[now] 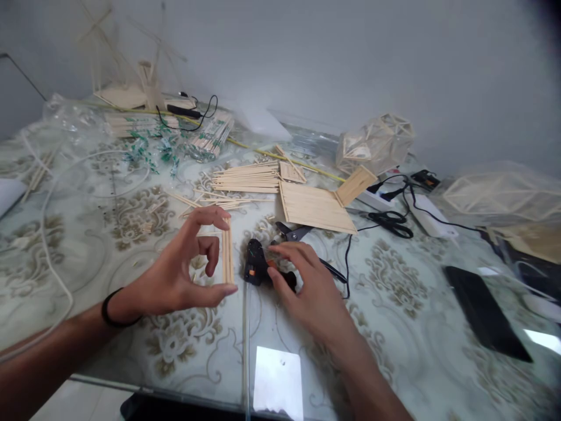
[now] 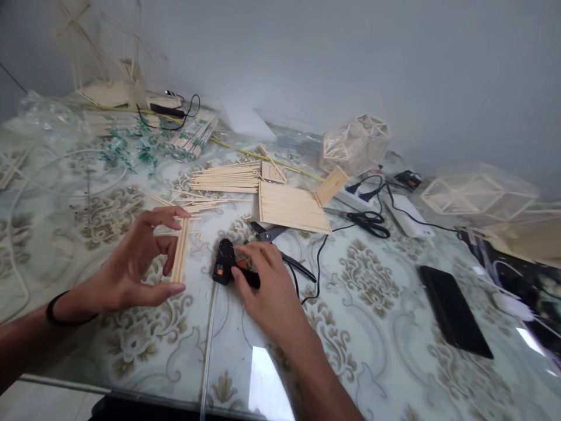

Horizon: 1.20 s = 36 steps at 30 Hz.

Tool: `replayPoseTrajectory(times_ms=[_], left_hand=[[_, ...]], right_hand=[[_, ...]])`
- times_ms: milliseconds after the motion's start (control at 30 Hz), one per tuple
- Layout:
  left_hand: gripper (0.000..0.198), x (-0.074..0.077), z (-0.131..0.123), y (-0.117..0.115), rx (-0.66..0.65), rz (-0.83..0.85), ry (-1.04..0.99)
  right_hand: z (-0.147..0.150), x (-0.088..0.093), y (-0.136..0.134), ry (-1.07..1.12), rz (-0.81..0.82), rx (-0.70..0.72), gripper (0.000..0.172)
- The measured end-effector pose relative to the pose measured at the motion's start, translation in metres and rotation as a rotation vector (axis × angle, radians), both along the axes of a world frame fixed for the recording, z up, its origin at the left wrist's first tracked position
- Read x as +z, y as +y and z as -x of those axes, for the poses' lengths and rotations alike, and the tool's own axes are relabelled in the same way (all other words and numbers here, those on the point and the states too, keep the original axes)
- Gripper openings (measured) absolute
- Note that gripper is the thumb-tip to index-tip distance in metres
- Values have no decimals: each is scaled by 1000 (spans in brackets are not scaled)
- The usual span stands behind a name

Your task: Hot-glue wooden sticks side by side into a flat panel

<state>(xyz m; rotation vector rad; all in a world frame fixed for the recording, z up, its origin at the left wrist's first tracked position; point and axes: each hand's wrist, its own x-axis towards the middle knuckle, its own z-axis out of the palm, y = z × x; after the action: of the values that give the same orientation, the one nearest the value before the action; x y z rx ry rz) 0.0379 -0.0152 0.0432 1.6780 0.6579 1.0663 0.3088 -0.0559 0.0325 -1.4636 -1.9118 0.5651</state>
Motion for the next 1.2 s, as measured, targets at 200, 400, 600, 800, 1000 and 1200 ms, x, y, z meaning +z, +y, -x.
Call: replayPoseTrajectory(times_ms=[200, 400, 600, 800, 1000, 1200], left_hand=[[61, -3, -2, 4, 45, 21, 12], [58, -8, -2, 7, 65, 63, 10], [60, -13, -2, 10, 23, 102, -26], [62, -15, -3, 9, 1, 127, -80], [62, -12, -5, 9, -28, 178, -108], [65, -12, -5, 6, -120, 267, -161]], right_hand=[[2, -18, 1, -159, 94, 94, 39], [1, -26, 3, -215, 109, 94, 46], [-3, -20, 3, -265, 129, 32, 50], [-7, -11, 5, -148, 157, -56, 41], [-9, 8, -3, 307, 307, -99, 23], [-7, 4, -21, 746, 515, 31, 45]])
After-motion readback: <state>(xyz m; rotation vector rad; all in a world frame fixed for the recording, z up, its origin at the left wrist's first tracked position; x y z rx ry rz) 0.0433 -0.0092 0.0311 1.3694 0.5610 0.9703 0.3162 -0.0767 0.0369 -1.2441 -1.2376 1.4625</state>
